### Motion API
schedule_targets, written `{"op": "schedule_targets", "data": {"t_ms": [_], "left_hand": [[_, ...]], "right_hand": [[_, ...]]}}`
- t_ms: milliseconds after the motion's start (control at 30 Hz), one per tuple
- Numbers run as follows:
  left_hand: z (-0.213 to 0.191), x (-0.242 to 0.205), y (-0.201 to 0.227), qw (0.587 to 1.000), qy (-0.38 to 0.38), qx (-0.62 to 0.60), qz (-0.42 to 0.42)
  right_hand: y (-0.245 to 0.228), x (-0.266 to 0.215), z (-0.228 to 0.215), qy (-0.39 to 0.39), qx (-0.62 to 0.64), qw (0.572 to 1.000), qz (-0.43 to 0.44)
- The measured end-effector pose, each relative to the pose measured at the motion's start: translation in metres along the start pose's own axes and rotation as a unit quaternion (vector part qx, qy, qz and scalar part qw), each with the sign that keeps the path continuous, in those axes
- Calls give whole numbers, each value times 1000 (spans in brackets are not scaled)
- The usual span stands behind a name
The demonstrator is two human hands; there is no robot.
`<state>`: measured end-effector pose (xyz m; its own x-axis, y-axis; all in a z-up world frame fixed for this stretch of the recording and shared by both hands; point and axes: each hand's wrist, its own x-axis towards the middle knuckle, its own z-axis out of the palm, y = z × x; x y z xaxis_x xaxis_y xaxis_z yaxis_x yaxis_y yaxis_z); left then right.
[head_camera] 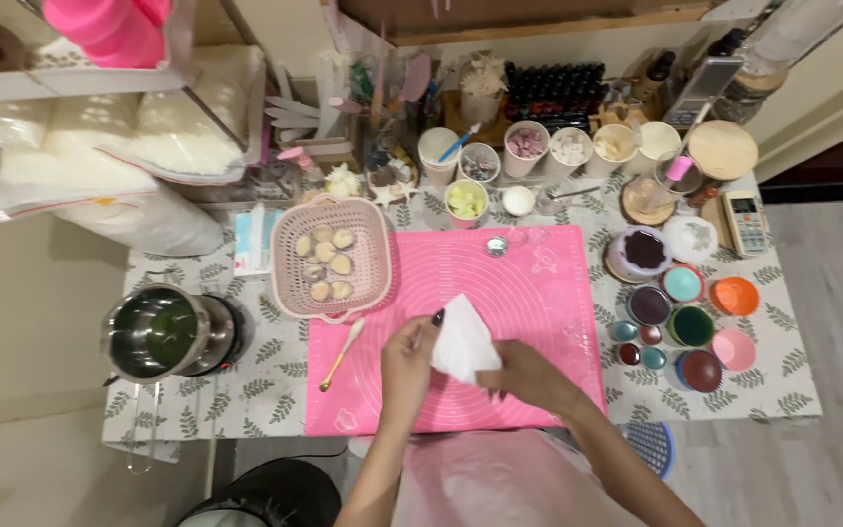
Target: Preparing decorative elements and pouring scented wax into containers.
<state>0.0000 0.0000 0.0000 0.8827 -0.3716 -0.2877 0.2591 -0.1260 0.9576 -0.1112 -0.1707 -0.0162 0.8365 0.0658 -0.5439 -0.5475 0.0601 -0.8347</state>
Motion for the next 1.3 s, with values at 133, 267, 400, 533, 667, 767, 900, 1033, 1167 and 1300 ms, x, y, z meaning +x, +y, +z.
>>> {"op": "schedule_targets", "data": {"t_ms": [133, 267, 400, 533, 667, 767, 900, 1033, 1167, 1300], "left_hand": [[-17, 5, -20, 993, -97, -6, -73], [-27, 1, -7, 976, -188, -76, -76], [-43, 7, -1, 970, -127, -164, -125], [-57, 7, -10, 982, -98, -106, -122], [-53, -6, 12, 998, -9, 65, -1], [-53, -3, -1, 1000, -6, -1, 26], [-67, 2, 4, 994, 50, -71, -69], [-91, 12, -19, 995, 70, -68, -13], [-105, 15, 5, 995, -89, -33, -42], [-117, 24, -22, 984, -110, -15, -136]], "right_hand": [[-23, 4, -4, 185, -148, 971, -44], [-31, 13, 5, 197, 194, 961, -20], [15, 33, -7, 133, 167, 977, -14], [-6, 30, 2, 196, 43, 979, -34], [-46, 22, 28, 192, 240, 951, 17], [-30, 35, 32, 169, 268, 947, 59], [-33, 44, 42, 157, 172, 972, -31], [-49, 47, 53, 118, 149, 981, -39], [-37, 60, 67, 169, 143, 975, -30], [-71, 50, 85, 166, 122, 977, -57]]}}
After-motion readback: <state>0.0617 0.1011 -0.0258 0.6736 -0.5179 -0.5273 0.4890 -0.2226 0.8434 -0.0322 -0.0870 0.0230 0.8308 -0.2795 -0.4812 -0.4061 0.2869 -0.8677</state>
